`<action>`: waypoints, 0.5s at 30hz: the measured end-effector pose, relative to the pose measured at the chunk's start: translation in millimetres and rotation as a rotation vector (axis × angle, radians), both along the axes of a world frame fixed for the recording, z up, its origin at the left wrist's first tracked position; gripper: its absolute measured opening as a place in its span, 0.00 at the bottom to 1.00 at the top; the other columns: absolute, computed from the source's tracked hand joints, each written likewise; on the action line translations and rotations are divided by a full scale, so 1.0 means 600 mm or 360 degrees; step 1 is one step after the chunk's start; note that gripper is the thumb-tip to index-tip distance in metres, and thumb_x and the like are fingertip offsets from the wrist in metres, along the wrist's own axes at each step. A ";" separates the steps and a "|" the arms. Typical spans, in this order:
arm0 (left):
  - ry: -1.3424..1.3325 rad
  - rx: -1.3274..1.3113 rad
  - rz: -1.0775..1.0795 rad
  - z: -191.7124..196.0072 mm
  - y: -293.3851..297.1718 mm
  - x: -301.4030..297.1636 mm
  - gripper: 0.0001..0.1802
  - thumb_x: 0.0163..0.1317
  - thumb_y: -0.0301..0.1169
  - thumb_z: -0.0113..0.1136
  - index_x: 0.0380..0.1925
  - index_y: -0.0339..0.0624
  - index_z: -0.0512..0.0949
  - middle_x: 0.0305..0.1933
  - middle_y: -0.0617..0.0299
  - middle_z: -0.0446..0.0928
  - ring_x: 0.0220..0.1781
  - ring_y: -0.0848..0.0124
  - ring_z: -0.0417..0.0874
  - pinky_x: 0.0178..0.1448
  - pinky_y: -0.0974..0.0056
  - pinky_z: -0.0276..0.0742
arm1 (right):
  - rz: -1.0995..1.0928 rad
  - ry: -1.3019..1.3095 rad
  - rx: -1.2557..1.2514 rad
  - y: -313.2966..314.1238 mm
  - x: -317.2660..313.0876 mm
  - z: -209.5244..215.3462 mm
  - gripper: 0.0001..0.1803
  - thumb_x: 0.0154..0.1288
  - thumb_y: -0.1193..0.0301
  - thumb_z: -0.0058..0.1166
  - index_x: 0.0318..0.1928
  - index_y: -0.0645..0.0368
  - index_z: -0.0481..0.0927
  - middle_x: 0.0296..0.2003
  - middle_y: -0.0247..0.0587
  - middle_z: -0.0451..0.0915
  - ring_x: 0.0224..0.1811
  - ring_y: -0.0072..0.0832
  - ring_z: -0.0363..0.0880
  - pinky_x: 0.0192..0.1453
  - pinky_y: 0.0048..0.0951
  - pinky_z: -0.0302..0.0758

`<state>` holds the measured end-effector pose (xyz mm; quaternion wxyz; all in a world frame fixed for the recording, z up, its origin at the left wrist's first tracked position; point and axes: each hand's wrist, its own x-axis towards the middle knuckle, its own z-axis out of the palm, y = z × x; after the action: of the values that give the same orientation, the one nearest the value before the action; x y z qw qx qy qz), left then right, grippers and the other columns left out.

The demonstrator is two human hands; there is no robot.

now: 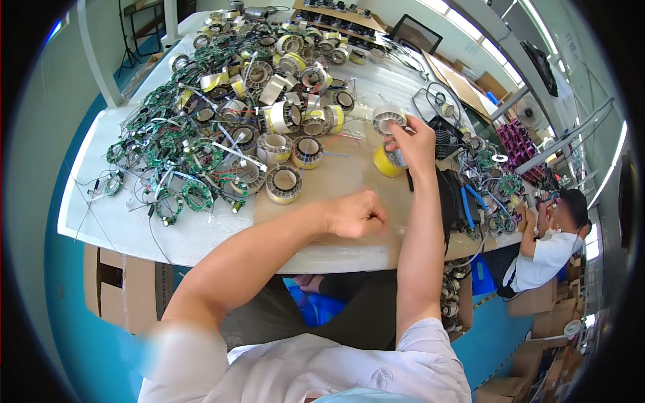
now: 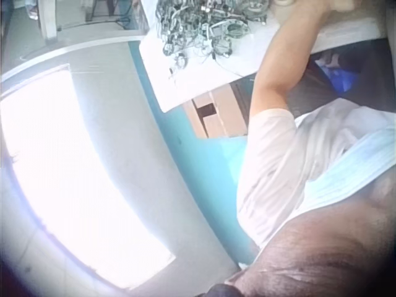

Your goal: Soldering wires onto circular LED circuit boards at a workbench.

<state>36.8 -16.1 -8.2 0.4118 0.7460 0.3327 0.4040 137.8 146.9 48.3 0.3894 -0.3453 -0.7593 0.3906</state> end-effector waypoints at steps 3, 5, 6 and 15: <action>0.0062 -0.0010 -0.0044 -0.009 0.012 0.006 0.13 0.49 0.23 0.51 0.29 0.34 0.85 0.26 0.50 0.82 0.27 0.64 0.79 0.34 0.60 0.74 | 0.0007 0.0198 0.0046 0.000 0.047 -0.034 0.20 0.57 0.71 0.69 0.48 0.68 0.81 0.31 0.44 0.87 0.26 0.22 0.85 0.29 0.23 0.79; -0.0007 0.0093 -0.0043 -0.016 0.014 -0.001 0.14 0.48 0.23 0.52 0.30 0.36 0.87 0.25 0.52 0.82 0.25 0.66 0.78 0.31 0.61 0.72 | 0.0029 0.0048 0.0369 0.006 0.042 -0.082 0.28 0.47 0.66 0.77 0.49 0.62 0.82 0.35 0.43 0.86 0.31 0.25 0.85 0.34 0.28 0.81; -0.0044 0.0149 -0.0016 -0.015 0.003 -0.023 0.14 0.49 0.24 0.53 0.30 0.37 0.87 0.24 0.54 0.82 0.24 0.68 0.77 0.30 0.61 0.72 | 0.0050 -0.0092 0.0799 -0.020 0.019 -0.080 0.26 0.49 0.70 0.75 0.49 0.63 0.81 0.38 0.43 0.85 0.34 0.25 0.85 0.36 0.28 0.82; -0.0107 0.0331 0.0031 0.064 -0.016 -0.016 0.14 0.50 0.23 0.54 0.33 0.37 0.88 0.18 0.62 0.76 0.18 0.76 0.67 0.23 0.66 0.58 | 0.0631 -0.0580 0.1058 -0.049 0.021 -0.077 0.18 0.55 0.69 0.62 0.45 0.67 0.79 0.61 0.65 0.70 0.61 0.60 0.74 0.64 0.46 0.74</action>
<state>26.9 -25.9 30.2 0.3393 0.7675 0.2820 0.4651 150.4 117.3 2.1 0.2565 -0.1118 -0.9520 0.1245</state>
